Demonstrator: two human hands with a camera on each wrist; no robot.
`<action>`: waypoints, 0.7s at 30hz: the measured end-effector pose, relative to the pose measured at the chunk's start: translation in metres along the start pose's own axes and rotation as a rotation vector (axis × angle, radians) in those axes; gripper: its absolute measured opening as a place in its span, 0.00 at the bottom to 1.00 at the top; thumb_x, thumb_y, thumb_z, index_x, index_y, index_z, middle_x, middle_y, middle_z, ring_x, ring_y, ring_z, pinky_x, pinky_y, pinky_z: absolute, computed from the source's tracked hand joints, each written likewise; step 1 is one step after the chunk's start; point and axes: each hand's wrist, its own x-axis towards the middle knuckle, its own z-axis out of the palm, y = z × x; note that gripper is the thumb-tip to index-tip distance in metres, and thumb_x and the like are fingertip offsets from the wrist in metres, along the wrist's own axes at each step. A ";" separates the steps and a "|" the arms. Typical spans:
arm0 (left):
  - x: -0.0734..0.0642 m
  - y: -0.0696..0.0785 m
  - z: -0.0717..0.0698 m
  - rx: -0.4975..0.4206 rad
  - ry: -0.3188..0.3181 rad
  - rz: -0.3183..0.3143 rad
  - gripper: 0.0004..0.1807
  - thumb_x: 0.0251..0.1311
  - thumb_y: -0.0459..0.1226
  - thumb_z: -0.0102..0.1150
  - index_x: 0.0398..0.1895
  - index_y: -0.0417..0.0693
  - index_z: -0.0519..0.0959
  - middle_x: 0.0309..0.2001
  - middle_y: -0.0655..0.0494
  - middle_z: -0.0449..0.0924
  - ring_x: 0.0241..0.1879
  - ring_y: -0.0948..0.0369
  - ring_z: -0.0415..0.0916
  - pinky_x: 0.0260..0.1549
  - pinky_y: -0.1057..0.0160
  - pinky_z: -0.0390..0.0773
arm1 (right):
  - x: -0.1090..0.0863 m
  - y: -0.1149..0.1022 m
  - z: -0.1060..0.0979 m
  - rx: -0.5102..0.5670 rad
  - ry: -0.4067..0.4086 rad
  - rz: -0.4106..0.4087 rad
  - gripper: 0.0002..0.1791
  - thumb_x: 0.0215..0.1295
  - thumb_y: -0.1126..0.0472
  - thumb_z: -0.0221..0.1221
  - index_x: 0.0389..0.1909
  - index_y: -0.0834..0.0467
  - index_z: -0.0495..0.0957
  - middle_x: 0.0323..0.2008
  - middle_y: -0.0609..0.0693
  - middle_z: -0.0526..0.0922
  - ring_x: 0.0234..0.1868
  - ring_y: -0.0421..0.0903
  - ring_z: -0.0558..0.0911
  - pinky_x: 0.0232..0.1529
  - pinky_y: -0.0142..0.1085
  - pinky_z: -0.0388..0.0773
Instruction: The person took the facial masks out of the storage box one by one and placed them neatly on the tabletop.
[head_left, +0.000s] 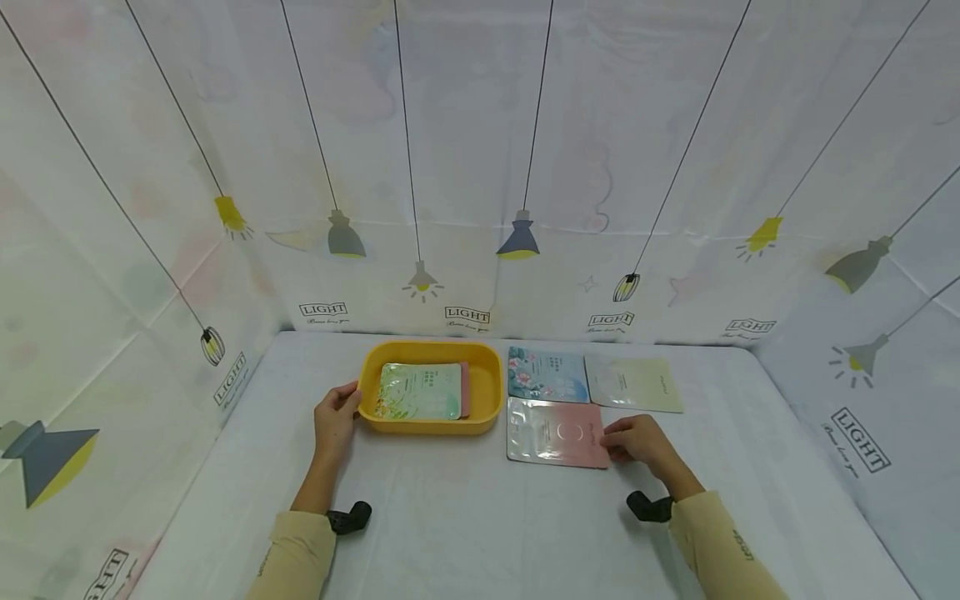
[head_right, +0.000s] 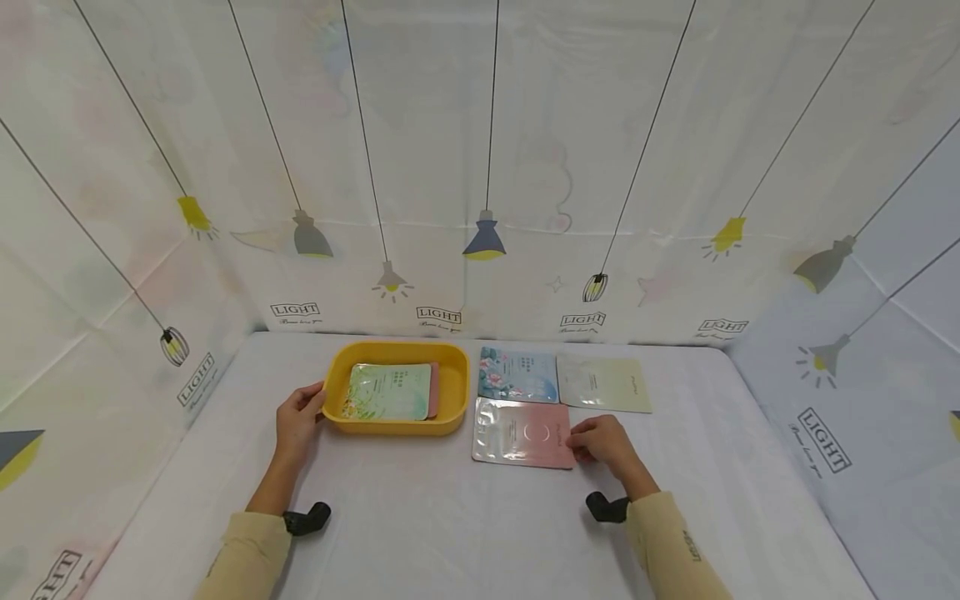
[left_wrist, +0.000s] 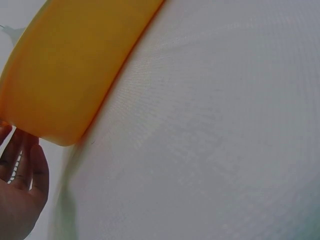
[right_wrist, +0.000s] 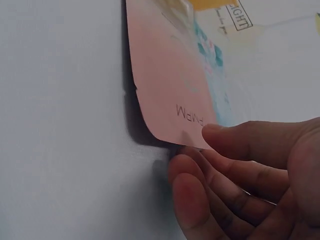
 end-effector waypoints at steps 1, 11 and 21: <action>0.000 0.000 0.000 0.000 -0.001 -0.002 0.18 0.62 0.45 0.49 0.52 0.48 0.72 0.52 0.53 0.74 0.48 0.58 0.71 0.34 0.80 0.74 | 0.000 0.000 -0.001 -0.008 -0.008 -0.010 0.16 0.55 0.58 0.60 0.40 0.65 0.79 0.28 0.52 0.82 0.26 0.44 0.78 0.30 0.35 0.79; -0.001 0.000 -0.001 0.006 -0.004 -0.010 0.18 0.62 0.45 0.49 0.52 0.49 0.72 0.52 0.54 0.74 0.47 0.60 0.71 0.34 0.80 0.74 | 0.001 -0.005 -0.006 0.006 -0.040 -0.005 0.16 0.58 0.57 0.57 0.42 0.63 0.78 0.31 0.53 0.83 0.29 0.44 0.79 0.32 0.36 0.79; 0.000 0.000 0.000 -0.019 -0.004 -0.013 0.17 0.62 0.44 0.49 0.52 0.49 0.72 0.52 0.54 0.73 0.47 0.59 0.71 0.34 0.80 0.74 | -0.003 -0.016 -0.008 0.151 -0.086 -0.095 0.19 0.61 0.55 0.55 0.47 0.65 0.75 0.35 0.57 0.83 0.32 0.48 0.81 0.38 0.39 0.80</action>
